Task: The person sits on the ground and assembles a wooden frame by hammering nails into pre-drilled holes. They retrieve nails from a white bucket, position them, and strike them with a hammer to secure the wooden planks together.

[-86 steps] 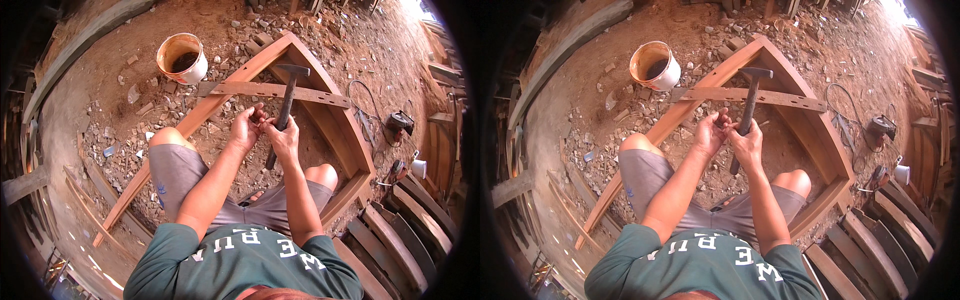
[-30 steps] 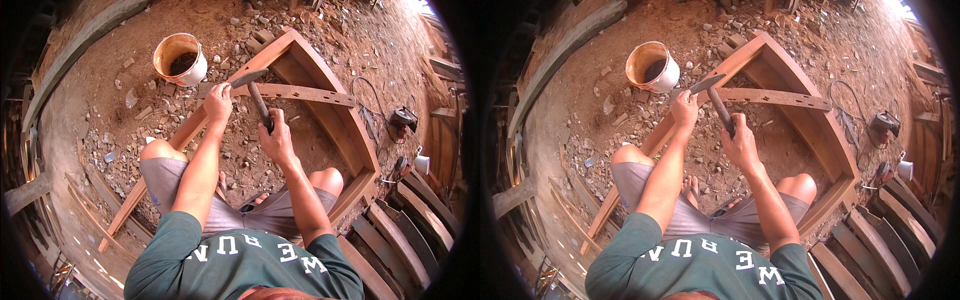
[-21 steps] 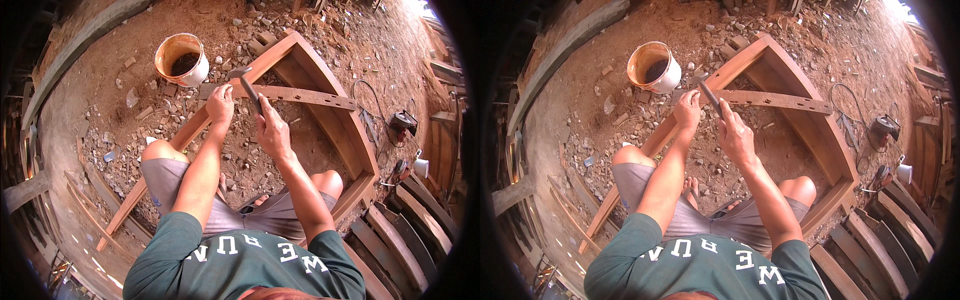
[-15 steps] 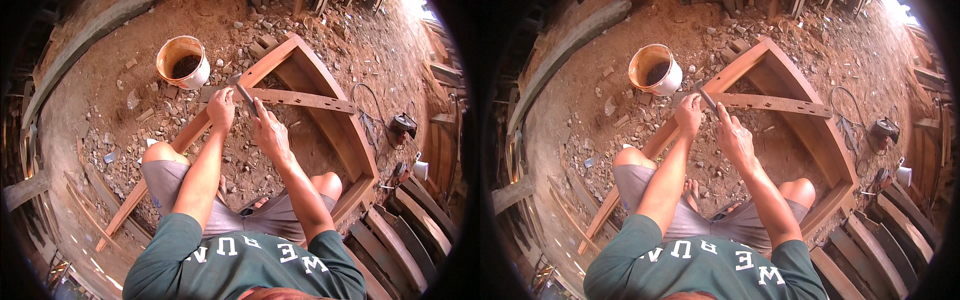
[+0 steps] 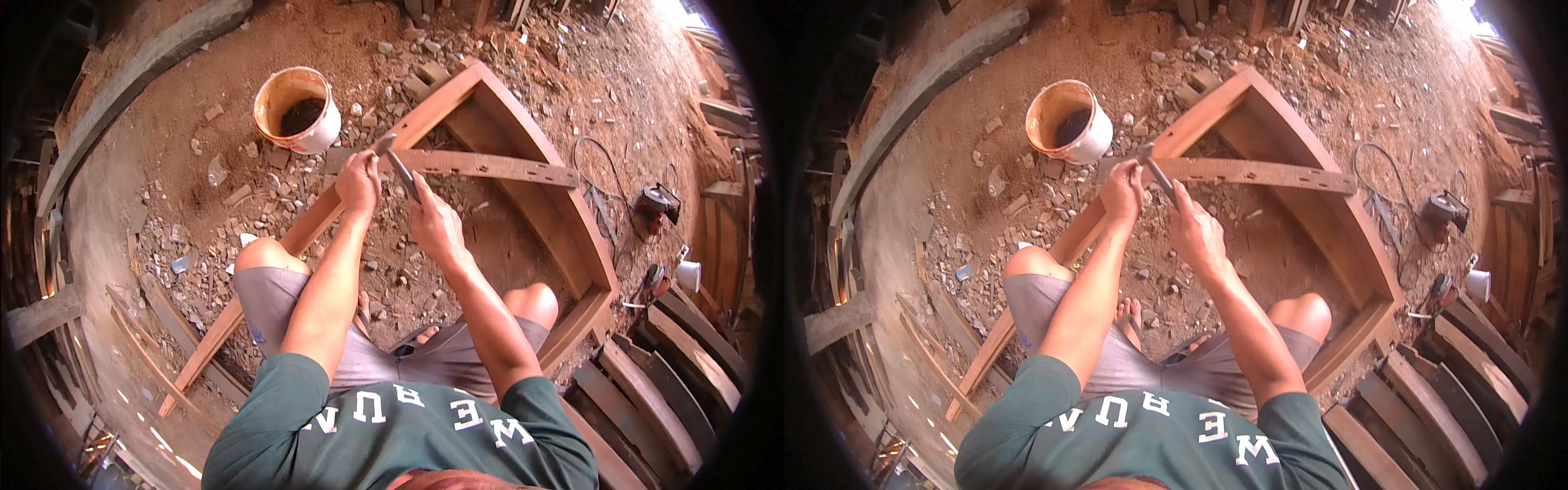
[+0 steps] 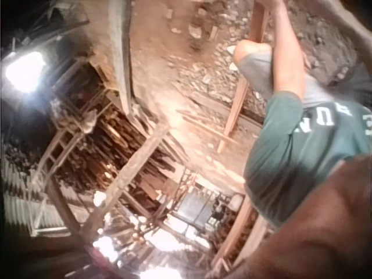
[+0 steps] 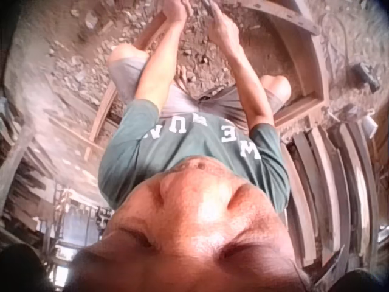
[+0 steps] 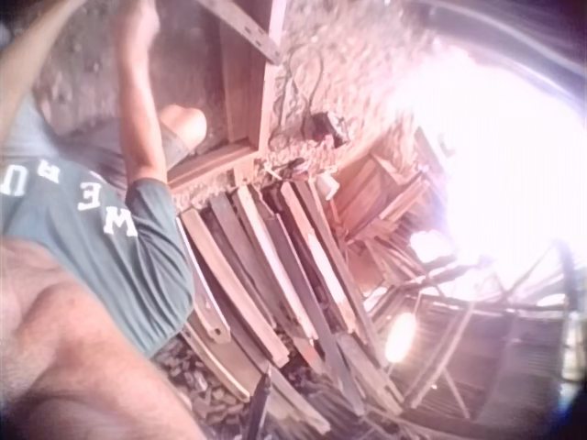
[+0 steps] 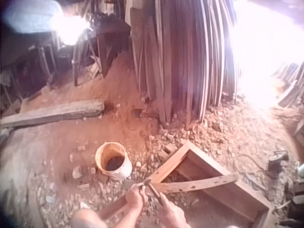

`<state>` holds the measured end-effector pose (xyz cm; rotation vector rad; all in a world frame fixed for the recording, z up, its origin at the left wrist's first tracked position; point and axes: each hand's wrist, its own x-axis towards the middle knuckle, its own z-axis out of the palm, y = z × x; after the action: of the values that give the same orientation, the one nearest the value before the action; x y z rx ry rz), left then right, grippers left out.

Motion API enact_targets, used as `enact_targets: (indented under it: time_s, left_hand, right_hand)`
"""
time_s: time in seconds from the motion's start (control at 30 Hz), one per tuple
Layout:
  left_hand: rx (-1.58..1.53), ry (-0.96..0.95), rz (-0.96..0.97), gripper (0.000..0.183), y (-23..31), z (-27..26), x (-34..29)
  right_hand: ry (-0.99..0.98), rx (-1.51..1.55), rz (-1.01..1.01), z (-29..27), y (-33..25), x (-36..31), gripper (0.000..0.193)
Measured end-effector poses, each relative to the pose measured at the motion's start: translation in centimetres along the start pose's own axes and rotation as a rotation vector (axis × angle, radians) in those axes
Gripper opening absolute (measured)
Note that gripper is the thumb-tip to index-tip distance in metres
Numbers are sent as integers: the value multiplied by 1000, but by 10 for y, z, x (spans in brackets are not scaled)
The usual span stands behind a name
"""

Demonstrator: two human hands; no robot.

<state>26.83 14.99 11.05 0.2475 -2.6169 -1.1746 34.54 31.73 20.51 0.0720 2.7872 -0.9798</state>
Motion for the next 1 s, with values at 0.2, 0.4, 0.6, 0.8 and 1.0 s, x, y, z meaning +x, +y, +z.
enact_targets:
  time_s: [0.2, 0.4, 0.6, 0.8, 1.0]
  left_hand:
    - [53, -89, -256, 23, -6, -42, 20]
    - [215, -290, -357, 24, -7, -57, 29]
    - [230, -260, -250, 23, -15, -43, 26]
    - [220, -232, -303, 23, -19, -42, 24]
    - [234, -245, -280, 23, -18, -45, 22]
  right_hand:
    - [408, 367, 247, -23, 68, 2, 18]
    - [746, 868, 502, -33, 161, 29, 31]
    - [943, 1045, 528, -39, 189, 67, 41]
    - [950, 1045, 564, -33, 198, 78, 40]
    - [906, 1011, 603, -38, 194, 75, 38]
